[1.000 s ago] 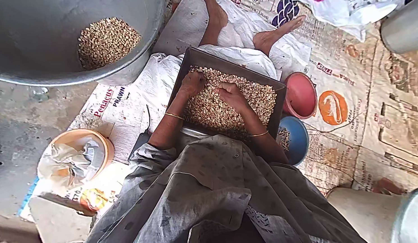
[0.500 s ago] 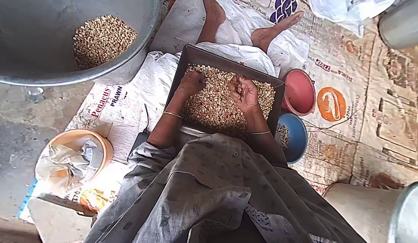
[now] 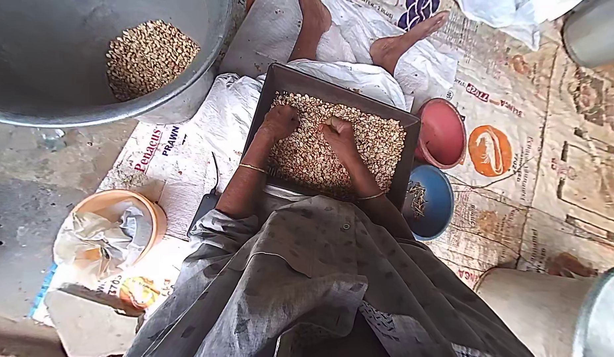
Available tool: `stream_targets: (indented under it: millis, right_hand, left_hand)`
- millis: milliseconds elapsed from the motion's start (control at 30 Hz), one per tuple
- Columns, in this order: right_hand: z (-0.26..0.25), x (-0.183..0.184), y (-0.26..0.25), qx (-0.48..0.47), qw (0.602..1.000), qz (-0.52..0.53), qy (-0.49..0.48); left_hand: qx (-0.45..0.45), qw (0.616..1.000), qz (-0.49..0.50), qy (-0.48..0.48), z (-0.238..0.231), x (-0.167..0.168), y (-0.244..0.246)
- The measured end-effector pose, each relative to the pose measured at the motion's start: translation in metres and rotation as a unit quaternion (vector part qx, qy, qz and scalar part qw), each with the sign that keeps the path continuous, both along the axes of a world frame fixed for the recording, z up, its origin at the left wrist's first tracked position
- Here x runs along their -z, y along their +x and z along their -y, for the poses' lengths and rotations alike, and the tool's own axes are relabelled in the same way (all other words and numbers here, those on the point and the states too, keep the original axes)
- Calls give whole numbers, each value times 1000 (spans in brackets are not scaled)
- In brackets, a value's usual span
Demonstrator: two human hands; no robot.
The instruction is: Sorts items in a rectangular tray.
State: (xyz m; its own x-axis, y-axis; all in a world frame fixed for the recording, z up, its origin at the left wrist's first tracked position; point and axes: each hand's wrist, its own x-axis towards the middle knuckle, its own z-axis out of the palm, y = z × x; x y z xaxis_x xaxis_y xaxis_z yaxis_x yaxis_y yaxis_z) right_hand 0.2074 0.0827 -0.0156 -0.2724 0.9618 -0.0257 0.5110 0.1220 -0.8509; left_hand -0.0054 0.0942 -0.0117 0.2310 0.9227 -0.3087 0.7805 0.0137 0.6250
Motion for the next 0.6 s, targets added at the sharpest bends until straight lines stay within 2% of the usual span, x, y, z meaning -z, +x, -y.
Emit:
stream_targets:
  millis: [67,133,167,233,300,333,367,433,500,533,600]
  right_hand:
    - [-4,-7,13,13,976,-208,-63]
    - [-8,-10,24,4,964,-254,-78]
    - [-8,-9,27,-3,966,-248,-74]
    - [-7,-9,29,-17,960,-263,-94]
    - [-5,-12,27,-46,915,-367,-162]
    - [-5,-13,26,-65,890,-410,-188]
    - [-5,-15,24,-82,882,-420,-197]
    - [-4,-13,17,-95,922,-337,-167]
    - [0,-6,4,-95,980,-158,-70]
    - [2,-2,-1,-113,993,-35,-10]
    - [11,-1,-13,-137,971,187,53]
  left_hand:
    - [6,995,85,42,0,4,-6]
    - [-17,966,241,88,4,5,-11]
    - [-37,932,350,85,6,4,-11]
    - [-68,812,578,33,9,-2,-9]
    - [-72,688,722,-4,13,-6,-12]
    - [-64,645,761,-7,13,-5,-13]
    - [-54,622,781,-5,11,-4,-15]
    - [-54,619,784,-2,10,-2,-17]
    - [-88,640,763,-11,10,-4,-16]
    - [-117,658,744,-22,10,-6,-15]
    - [-177,691,699,-43,10,-8,-13]
